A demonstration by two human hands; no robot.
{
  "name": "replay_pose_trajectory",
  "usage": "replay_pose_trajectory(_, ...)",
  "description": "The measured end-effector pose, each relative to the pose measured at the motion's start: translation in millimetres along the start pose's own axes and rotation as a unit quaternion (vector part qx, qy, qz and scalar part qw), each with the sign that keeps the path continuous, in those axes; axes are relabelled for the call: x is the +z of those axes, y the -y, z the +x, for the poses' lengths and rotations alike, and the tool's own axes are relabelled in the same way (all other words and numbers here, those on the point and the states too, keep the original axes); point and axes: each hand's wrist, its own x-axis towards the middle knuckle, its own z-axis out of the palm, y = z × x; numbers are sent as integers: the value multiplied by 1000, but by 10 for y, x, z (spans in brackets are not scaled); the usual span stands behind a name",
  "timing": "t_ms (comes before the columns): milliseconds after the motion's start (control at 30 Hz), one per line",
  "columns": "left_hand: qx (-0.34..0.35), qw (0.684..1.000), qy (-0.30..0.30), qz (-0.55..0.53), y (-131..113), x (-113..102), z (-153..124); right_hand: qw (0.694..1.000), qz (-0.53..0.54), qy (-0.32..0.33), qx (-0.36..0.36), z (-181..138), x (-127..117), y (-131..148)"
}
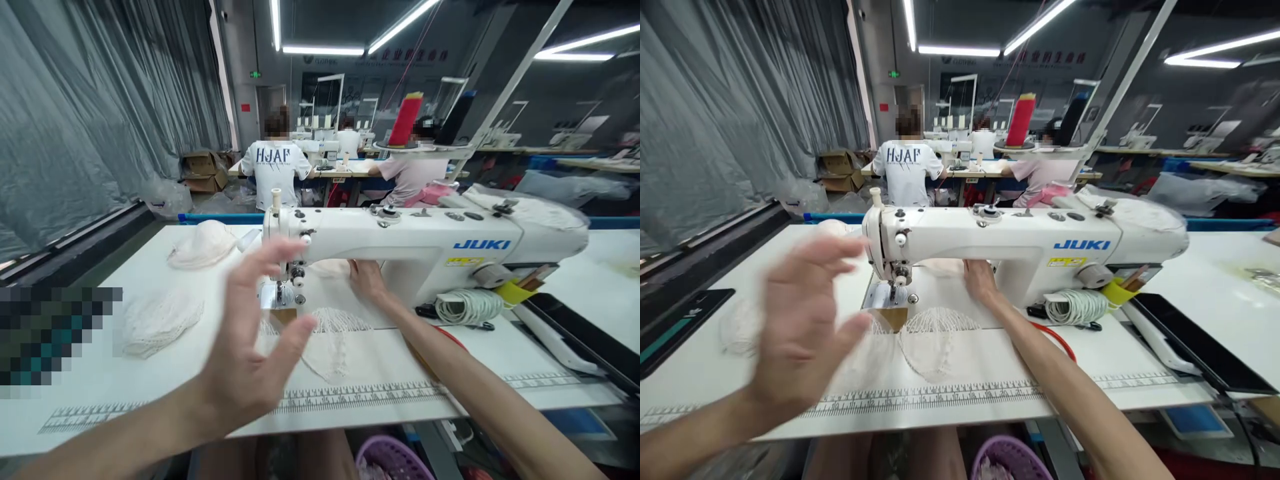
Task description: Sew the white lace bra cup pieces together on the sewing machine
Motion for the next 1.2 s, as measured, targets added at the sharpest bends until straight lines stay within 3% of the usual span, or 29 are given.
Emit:
replay_pose_trajectory(100, 12, 985, 170, 31, 258, 404, -14, 998, 25, -23, -50, -90, -32, -63)
replay_pose_trajectory(200, -15, 942, 312, 123, 628, 875, 70, 992, 50, -55, -104, -214, -81, -118)
replay_pose_trajectory(267, -28, 904, 373, 206, 863, 1159, 189, 984, 68, -74, -144, -321, -149, -158)
replay_pose_trajectory(400, -55, 889, 379, 253, 1199, 1557, 392, 968, 96, -88, -213, -631, -432, -268)
replay_pose_trajectory(500, -67, 892, 370, 250, 1321, 1680, 432, 956, 109, -112, -249, -967, -792, -324)
replay_pose_trajectory(633, -90, 913, 350, 189, 1246, 1670, 461, 938, 187, -188, -222, -1431, -1295, -258)
replay_pose_trajectory(733, -94, 927, 350, 97, 923, 1569, 456, 926, 300, -157, -168, -1683, -1479, -156)
replay_pose_trajectory(800, -104, 916, 385, -45, 606, 1452, 380, 908, 370, -150, -128, -1791, -1489, -90)
replay_pose_trajectory(833, -138, 878, 412, -203, 440, 1382, 313, 898, 397, -152, -111, -1832, -1469, -54)
replay_pose_trajectory(867, -177, 818, 430, -339, 283, 1308, 228, 889, 419, -156, -94, -1867, -1438, -16)
replay_pose_trajectory(933, -248, 734, 409, -482, 20, 1160, 18, 875, 453, -159, -66, -1938, -1363, 65)
replay_pose_trajectory(967, -283, 722, 385, -500, -76, 1090, -99, 870, 464, -154, -59, -1979, -1326, 103)
replay_pose_trajectory(1067, -367, 747, 310, -459, -228, 882, -441, 871, 471, -115, -78, -2143, -1256, 178)
replay_pose_trajectory(1133, -382, 782, 287, -400, -244, 732, -627, 883, 454, -34, -113, -2264, -1251, 197)
replay_pose_trajectory(1200, -369, 811, 301, -341, -224, 577, -771, 882, 444, 88, -130, -2354, -1245, 230)
